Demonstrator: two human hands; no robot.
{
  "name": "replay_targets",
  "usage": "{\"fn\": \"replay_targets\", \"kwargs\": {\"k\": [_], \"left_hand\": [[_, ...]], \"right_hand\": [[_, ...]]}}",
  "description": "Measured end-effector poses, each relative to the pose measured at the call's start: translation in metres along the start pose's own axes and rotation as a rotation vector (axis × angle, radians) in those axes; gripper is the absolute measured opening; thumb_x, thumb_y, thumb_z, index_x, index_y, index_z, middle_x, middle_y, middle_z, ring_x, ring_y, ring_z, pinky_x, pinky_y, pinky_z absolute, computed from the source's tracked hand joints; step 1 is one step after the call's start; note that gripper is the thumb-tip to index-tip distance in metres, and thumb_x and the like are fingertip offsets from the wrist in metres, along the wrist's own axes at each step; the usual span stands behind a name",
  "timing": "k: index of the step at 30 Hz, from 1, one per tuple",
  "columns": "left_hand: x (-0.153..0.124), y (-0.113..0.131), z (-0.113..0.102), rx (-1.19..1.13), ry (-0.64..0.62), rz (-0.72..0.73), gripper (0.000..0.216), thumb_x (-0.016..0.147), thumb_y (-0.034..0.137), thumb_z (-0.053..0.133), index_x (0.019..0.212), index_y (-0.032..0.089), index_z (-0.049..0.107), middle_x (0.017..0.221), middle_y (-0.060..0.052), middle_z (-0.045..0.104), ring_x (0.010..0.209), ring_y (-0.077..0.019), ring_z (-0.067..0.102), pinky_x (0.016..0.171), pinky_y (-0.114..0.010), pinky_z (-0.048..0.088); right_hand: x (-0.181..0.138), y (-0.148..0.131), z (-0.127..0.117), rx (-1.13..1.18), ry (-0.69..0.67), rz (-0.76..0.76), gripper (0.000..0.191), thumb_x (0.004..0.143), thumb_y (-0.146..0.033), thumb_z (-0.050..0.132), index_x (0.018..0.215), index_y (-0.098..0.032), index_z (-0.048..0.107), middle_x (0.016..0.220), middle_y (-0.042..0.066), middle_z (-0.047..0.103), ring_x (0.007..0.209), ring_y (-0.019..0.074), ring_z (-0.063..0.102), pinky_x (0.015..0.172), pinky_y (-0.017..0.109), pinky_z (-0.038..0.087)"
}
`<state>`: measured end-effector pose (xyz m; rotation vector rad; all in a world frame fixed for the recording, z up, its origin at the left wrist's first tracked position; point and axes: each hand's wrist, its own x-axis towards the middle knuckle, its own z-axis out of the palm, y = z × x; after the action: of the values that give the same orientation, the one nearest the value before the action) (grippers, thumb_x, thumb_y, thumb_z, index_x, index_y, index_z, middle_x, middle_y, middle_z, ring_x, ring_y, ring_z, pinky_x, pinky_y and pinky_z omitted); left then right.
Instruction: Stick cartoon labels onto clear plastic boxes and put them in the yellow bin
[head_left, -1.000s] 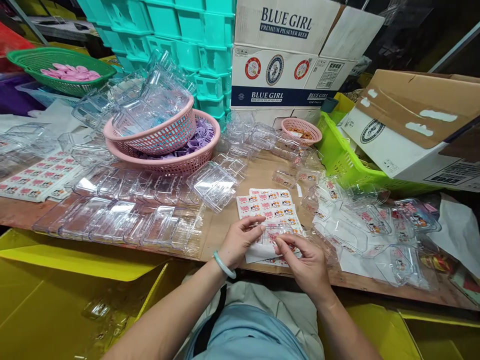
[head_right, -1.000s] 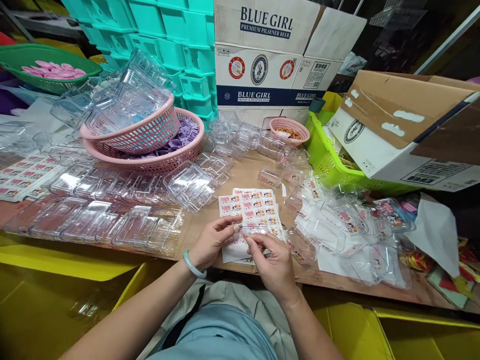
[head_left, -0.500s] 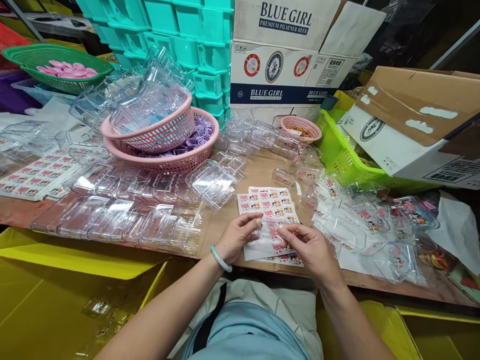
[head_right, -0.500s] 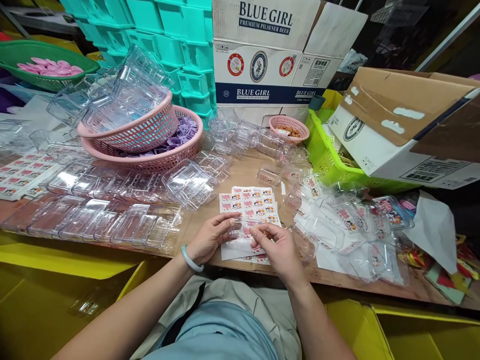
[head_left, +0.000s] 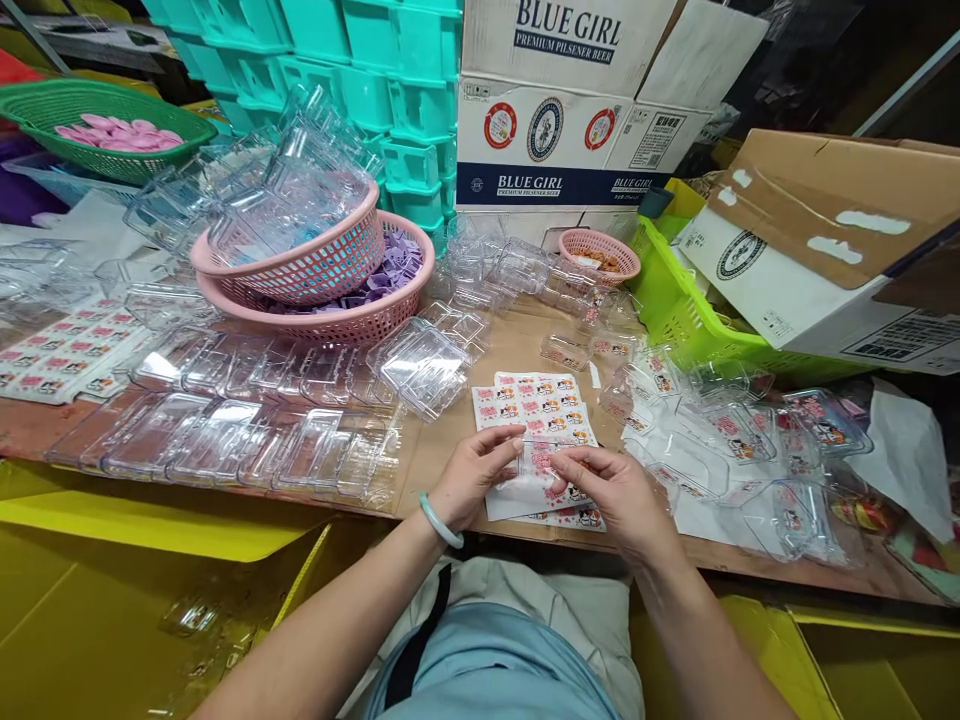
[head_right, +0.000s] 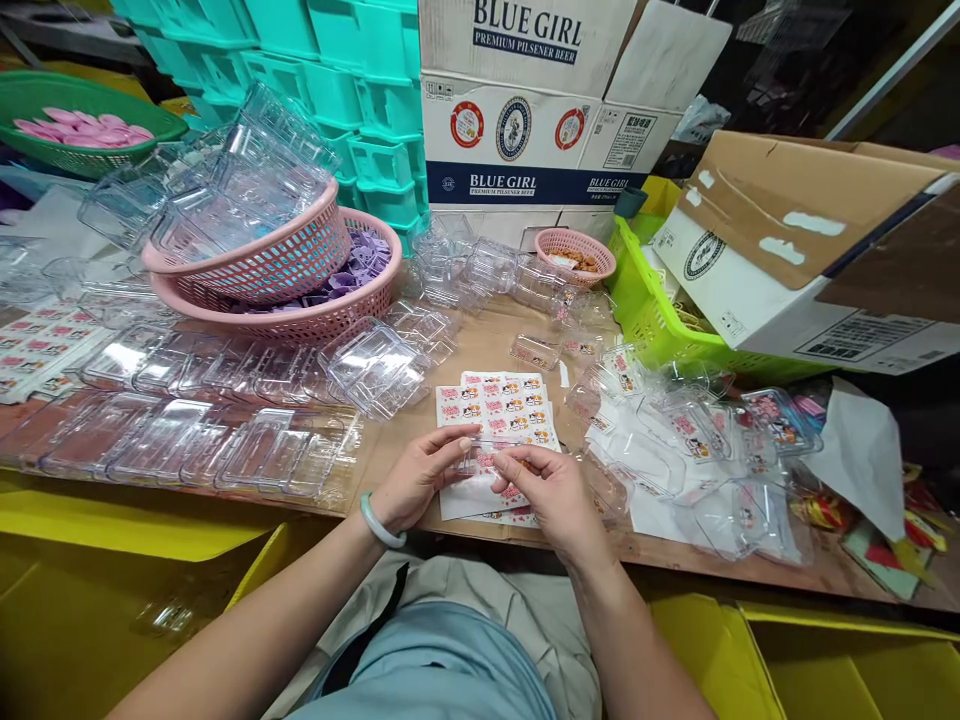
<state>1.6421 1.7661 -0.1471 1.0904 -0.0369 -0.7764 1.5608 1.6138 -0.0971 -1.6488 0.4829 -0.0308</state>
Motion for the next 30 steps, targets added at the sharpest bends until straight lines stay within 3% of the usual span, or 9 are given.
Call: {"fn": "replay_targets", "kwargs": {"k": [13,30], "left_hand": [[-0.0006,0.0012,0.0014,0.016,0.019,-0.007,0.047,0.065,0.042,0.078,0.105,0.018,0.07,0.099,-0.006,0.065,0.089,-0.0144,0.055,0.071,-0.024,0.043],[0.0018,-0.0014,-0.0003,0.036,0.008,0.01,0.048,0.065,0.042,0.078,0.104,0.017,0.07,0.103,-0.008,0.064,0.084,-0.0132,0.054,0.07,-0.025,0.043]], "right_hand": [[-0.0005,-0.0047,-0.0007,-0.044,-0.04,0.024,0.033,0.07,-0.05,0.073,0.077,-0.018,0.074,0.063,0.002,0.07,0.065,0.0143,0.06,0.071,0.027,0.046],[0.0047,0.0032,-0.0027,-0.122,-0.018,0.007,0.037,0.071,-0.052,0.07,0.08,-0.016,0.07,0.062,0.002,0.066,0.058,0.0135,0.057,0.059,0.025,0.045]]}}
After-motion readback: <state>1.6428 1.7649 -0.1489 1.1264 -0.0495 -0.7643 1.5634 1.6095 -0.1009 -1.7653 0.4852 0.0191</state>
